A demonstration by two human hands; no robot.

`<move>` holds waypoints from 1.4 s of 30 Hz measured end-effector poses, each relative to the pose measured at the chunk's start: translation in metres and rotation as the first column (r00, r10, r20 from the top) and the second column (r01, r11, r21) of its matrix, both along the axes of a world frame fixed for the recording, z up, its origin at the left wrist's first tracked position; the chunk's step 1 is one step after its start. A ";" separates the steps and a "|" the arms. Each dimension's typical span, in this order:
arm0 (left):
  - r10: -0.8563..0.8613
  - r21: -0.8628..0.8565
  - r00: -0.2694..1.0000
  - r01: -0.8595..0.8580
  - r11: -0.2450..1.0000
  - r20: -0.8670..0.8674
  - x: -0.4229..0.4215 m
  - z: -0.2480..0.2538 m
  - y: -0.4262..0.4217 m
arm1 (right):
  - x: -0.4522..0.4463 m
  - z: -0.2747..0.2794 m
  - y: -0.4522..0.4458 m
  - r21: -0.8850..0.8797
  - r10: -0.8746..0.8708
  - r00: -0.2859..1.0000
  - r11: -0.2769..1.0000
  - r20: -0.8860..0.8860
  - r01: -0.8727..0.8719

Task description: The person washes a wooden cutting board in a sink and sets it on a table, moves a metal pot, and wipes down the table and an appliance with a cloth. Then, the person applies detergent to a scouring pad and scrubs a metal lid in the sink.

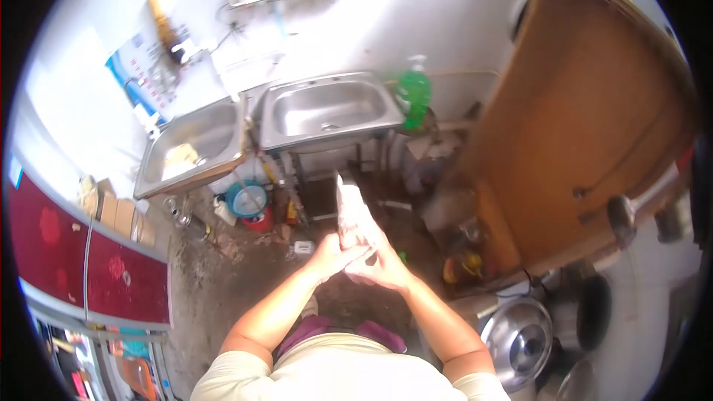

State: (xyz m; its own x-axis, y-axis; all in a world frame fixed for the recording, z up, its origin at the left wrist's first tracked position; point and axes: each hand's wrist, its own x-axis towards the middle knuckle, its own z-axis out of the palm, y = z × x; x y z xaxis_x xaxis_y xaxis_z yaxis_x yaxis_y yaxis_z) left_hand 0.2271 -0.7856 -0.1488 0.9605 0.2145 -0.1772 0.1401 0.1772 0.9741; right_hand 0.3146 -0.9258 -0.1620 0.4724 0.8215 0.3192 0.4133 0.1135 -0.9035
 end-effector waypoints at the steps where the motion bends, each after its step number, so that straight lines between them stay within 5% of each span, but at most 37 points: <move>1: 0.028 0.022 0.998 -0.030 0.999 0.052 -0.008 0.007 0.019 | -0.006 0.001 0.024 -0.006 0.013 1.000 1.000 -0.015 -0.013; 11: 0.310 0.070 0.916 -0.337 0.939 0.253 -0.104 0.059 0.243 | -0.074 0.040 0.288 0.142 0.127 0.986 0.980 0.107 -0.141; 16: 0.321 0.167 0.886 -0.391 0.905 0.335 -0.129 0.097 0.344 | -0.091 0.073 0.394 0.209 0.160 0.987 0.965 -0.001 -0.156; 20: 0.306 0.333 0.847 -0.467 0.819 0.435 -0.128 0.135 0.412 | -0.083 0.107 0.470 0.381 0.086 0.959 0.905 0.271 -0.189; 21: 0.330 0.262 0.829 -0.477 0.839 0.452 -0.127 0.147 0.424 | -0.079 0.118 0.486 0.399 0.055 0.939 0.895 0.339 -0.196; 26: 0.313 0.408 0.739 -0.615 0.675 0.596 -0.110 0.157 0.505 | -0.048 0.135 0.550 0.337 0.119 0.961 0.920 0.250 -0.201; 29: 0.313 0.583 0.731 -0.676 0.450 0.606 -0.100 0.136 0.557 | -0.013 0.093 0.593 0.222 0.118 0.979 0.963 0.169 -0.154; 30: 0.403 0.497 0.724 -0.683 0.535 0.560 -0.096 0.113 0.578 | -0.002 0.074 0.607 0.121 0.128 0.977 0.981 0.169 -0.150; 32: 0.503 0.791 0.796 -0.528 0.308 0.336 -0.100 0.054 0.619 | 0.017 0.035 0.631 -0.091 0.151 0.974 0.986 0.171 -0.137; 34: 0.604 0.893 0.790 -0.192 0.407 -0.106 -0.104 0.039 0.626 | 0.029 0.014 0.649 -0.440 0.290 0.922 0.885 0.258 -0.155; 36: 0.643 0.847 0.574 0.195 0.494 -0.507 -0.106 0.016 0.638 | 0.037 -0.013 0.668 -0.651 0.421 0.855 0.746 0.302 -0.138; 39: 0.675 0.864 0.542 0.259 0.432 -0.500 -0.103 -0.006 0.660 | 0.039 -0.062 0.692 -0.757 0.546 0.762 0.644 0.348 -0.115; 42: 0.516 0.877 0.718 0.299 0.376 -0.466 -0.082 0.016 0.686 | 0.027 -0.091 0.708 -0.768 0.530 0.719 0.641 0.449 0.008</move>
